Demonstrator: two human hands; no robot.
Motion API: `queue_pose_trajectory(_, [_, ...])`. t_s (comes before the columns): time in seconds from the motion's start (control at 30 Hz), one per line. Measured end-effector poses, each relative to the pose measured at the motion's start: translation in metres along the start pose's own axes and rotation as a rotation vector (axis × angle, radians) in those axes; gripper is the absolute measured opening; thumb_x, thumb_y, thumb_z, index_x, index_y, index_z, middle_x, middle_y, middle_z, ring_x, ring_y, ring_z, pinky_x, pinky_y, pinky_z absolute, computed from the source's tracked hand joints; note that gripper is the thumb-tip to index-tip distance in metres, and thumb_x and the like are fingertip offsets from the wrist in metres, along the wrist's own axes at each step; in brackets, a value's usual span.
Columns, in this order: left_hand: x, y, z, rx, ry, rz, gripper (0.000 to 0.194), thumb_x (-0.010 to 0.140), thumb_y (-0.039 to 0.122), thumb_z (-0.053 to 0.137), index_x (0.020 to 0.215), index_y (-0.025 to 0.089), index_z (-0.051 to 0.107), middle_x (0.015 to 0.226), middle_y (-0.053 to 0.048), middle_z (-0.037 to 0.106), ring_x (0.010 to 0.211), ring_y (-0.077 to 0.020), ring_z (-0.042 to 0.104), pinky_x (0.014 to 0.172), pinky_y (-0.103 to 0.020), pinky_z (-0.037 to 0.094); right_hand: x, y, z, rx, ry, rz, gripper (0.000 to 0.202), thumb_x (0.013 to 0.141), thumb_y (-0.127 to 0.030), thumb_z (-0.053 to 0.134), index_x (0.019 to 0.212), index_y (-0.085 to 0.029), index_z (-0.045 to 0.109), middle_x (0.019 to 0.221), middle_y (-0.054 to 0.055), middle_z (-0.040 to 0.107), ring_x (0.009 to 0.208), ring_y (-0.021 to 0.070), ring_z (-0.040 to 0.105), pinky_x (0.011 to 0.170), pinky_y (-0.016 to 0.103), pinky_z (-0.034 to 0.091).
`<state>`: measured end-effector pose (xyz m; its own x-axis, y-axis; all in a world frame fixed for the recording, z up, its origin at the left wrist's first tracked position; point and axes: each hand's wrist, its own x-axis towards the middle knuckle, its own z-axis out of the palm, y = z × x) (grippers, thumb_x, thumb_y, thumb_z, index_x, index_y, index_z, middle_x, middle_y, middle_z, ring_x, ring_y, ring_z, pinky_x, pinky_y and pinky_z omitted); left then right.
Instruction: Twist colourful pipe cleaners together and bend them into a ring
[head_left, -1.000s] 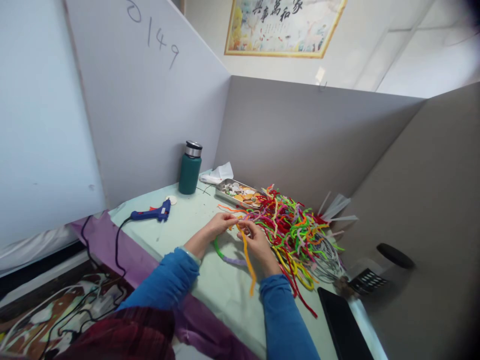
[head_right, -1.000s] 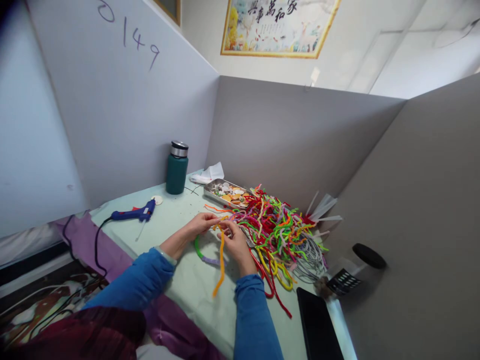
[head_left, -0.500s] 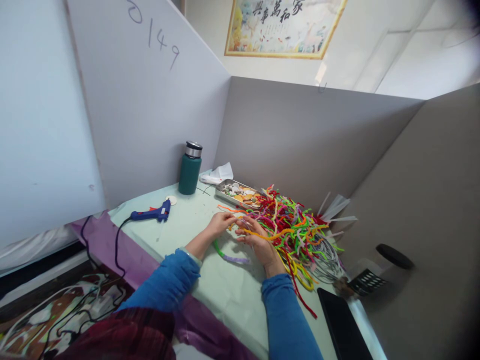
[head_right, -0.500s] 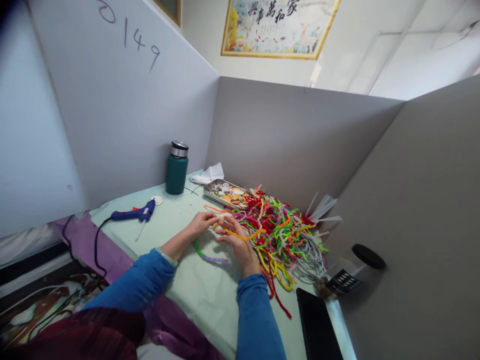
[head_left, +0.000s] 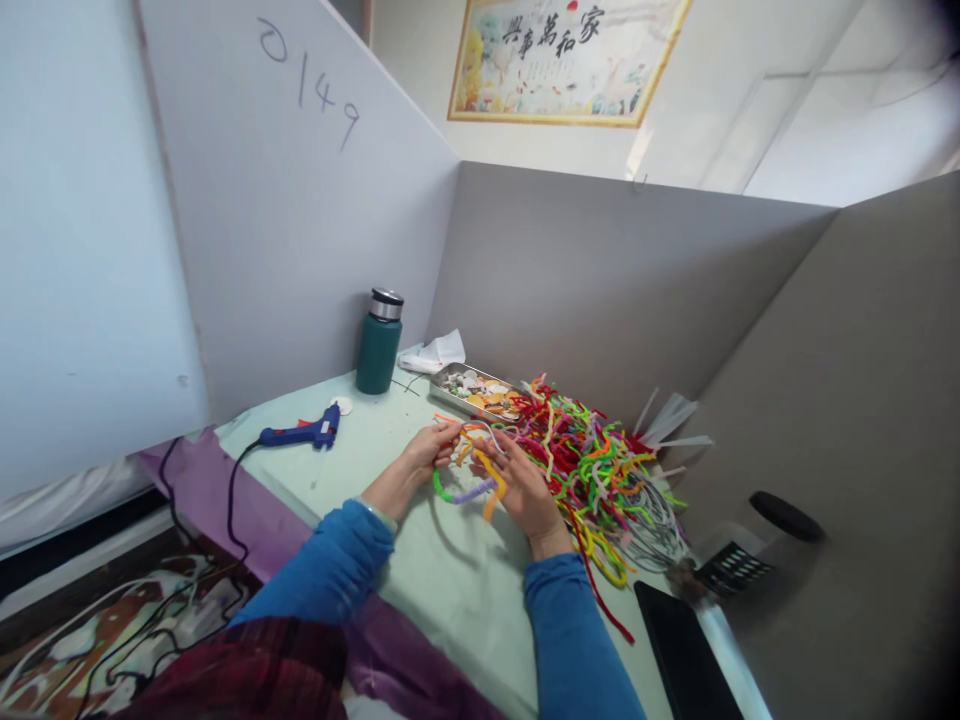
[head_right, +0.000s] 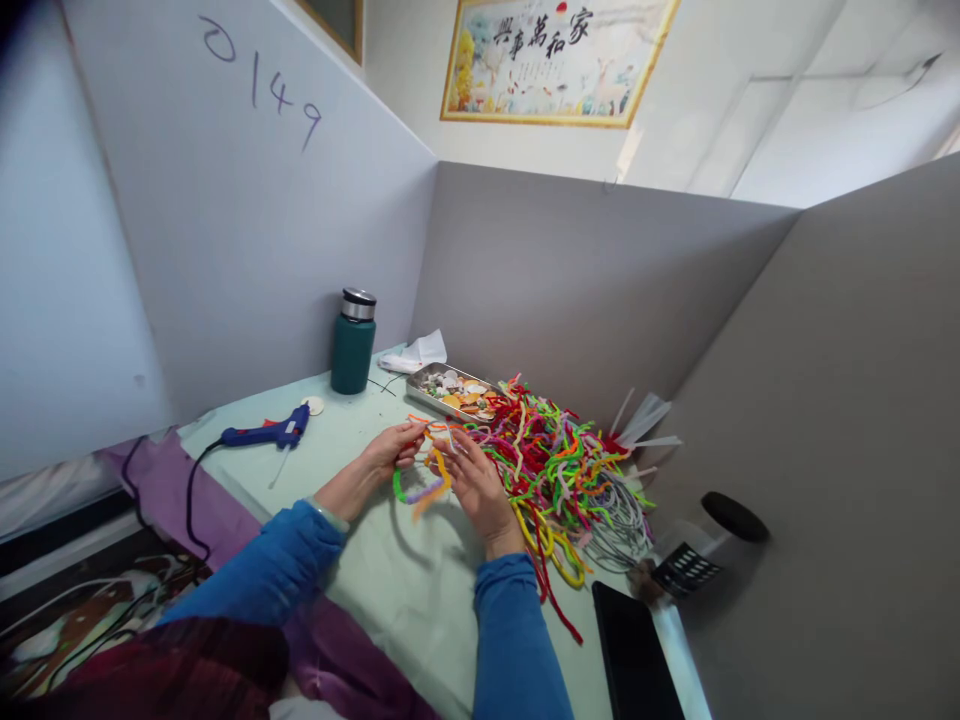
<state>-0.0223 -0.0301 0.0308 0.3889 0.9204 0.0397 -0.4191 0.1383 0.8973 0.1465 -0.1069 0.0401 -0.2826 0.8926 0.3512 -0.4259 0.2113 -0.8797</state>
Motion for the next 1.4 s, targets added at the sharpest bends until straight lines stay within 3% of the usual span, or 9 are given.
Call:
queue_pose_trajectory(0.2, [0.001,-0.002,-0.001,-0.064,-0.066,-0.069,0.024,0.075,0.031,0.064,0.076,0.013,0.049,0.054,0.007,0.041,0.034,0.0013,0.023,0.031,-0.012,0.014,0.005,0.012,-0.003,-0.182,0.098,0.001,0.043,0.068,-0.028,0.066,0.11,-0.029,0.061,0.114,0.005,0.062,0.095,0.0231,0.061,0.081,0.04,0.051])
queue_pose_trajectory(0.33, [0.001,-0.005,-0.001,-0.044,-0.086,-0.122,0.021,0.077,0.03,0.063,0.078,0.013,0.051,0.054,0.007,0.041,0.033,0.0016,0.023,0.031,-0.011,0.014,0.011,0.021,-0.008,-0.381,0.098,-0.078,0.022,0.07,-0.032,0.066,0.091,-0.026,0.069,0.114,0.004,0.058,0.091,0.0195,0.06,0.076,0.034,0.052])
queue_pose_trajectory(0.43, [0.002,-0.005,-0.001,-0.046,-0.077,-0.141,0.019,0.078,0.028,0.061,0.077,0.013,0.051,0.055,0.006,0.042,0.033,0.0015,0.023,0.031,-0.012,0.014,0.015,0.023,-0.011,-0.466,0.21,-0.152,0.02,0.073,-0.038,0.064,0.086,-0.023,0.067,0.105,0.005,0.06,0.083,0.0181,0.062,0.068,0.031,0.052])
queue_pose_trajectory(0.6, [-0.002,-0.001,0.002,-0.025,-0.11,-0.164,0.02,0.078,0.03,0.061,0.075,0.013,0.05,0.056,0.006,0.045,0.034,0.0012,0.023,0.031,-0.012,0.014,0.017,0.024,-0.012,-0.308,0.421,-0.119,0.028,0.074,-0.043,0.062,0.088,-0.02,0.059,0.063,-0.002,0.059,0.055,0.0133,0.059,0.053,0.026,0.048])
queue_pose_trajectory(0.83, [-0.014,0.004,0.008,0.186,-0.31,-0.246,0.033,0.069,0.041,0.069,0.074,0.011,0.056,0.059,0.003,0.05,0.035,0.0012,0.02,0.032,-0.017,0.011,0.019,0.026,-0.022,-0.199,0.614,-0.112,0.031,0.065,-0.045,0.07,0.069,-0.017,0.056,0.051,-0.004,0.054,0.042,0.0084,0.046,0.042,0.021,0.039])
queue_pose_trajectory(0.93, [-0.019,0.007,0.01,0.257,-0.39,-0.269,0.034,0.068,0.043,0.069,0.077,0.01,0.059,0.057,0.003,0.051,0.035,0.0004,0.019,0.033,-0.018,0.01,0.017,0.025,-0.022,-0.232,0.579,-0.063,0.034,0.064,-0.047,0.071,0.066,-0.016,0.056,0.052,-0.003,0.055,0.042,0.0081,0.045,0.041,0.021,0.037])
queue_pose_trajectory(1.1, [-0.026,0.009,0.012,0.357,-0.523,-0.354,0.032,0.064,0.041,0.071,0.071,0.011,0.062,0.053,0.002,0.051,0.035,-0.0011,0.02,0.033,-0.019,0.01,0.013,0.025,-0.017,-0.315,0.409,0.072,0.035,0.064,-0.047,0.071,0.06,-0.015,0.056,0.047,-0.004,0.052,0.04,0.0078,0.044,0.042,0.02,0.036])
queue_pose_trajectory(1.23, [-0.026,0.004,0.013,0.442,-0.576,-0.378,0.03,0.061,0.04,0.074,0.063,0.012,0.061,0.05,0.001,0.049,0.035,-0.0017,0.021,0.034,-0.02,0.01,0.012,0.023,-0.012,-0.363,0.423,0.018,0.034,0.067,-0.045,0.07,0.057,-0.016,0.055,0.043,-0.005,0.05,0.04,0.0069,0.042,0.042,0.02,0.033])
queue_pose_trajectory(1.4, [-0.022,-0.003,0.013,0.463,-0.551,-0.398,0.034,0.06,0.043,0.074,0.072,0.013,0.063,0.054,0.002,0.049,0.036,-0.0017,0.023,0.035,-0.02,0.009,0.014,0.021,-0.011,-0.348,0.453,-0.03,0.032,0.067,-0.042,0.07,0.057,-0.016,0.055,0.043,-0.005,0.049,0.04,0.0072,0.041,0.042,0.021,0.031])
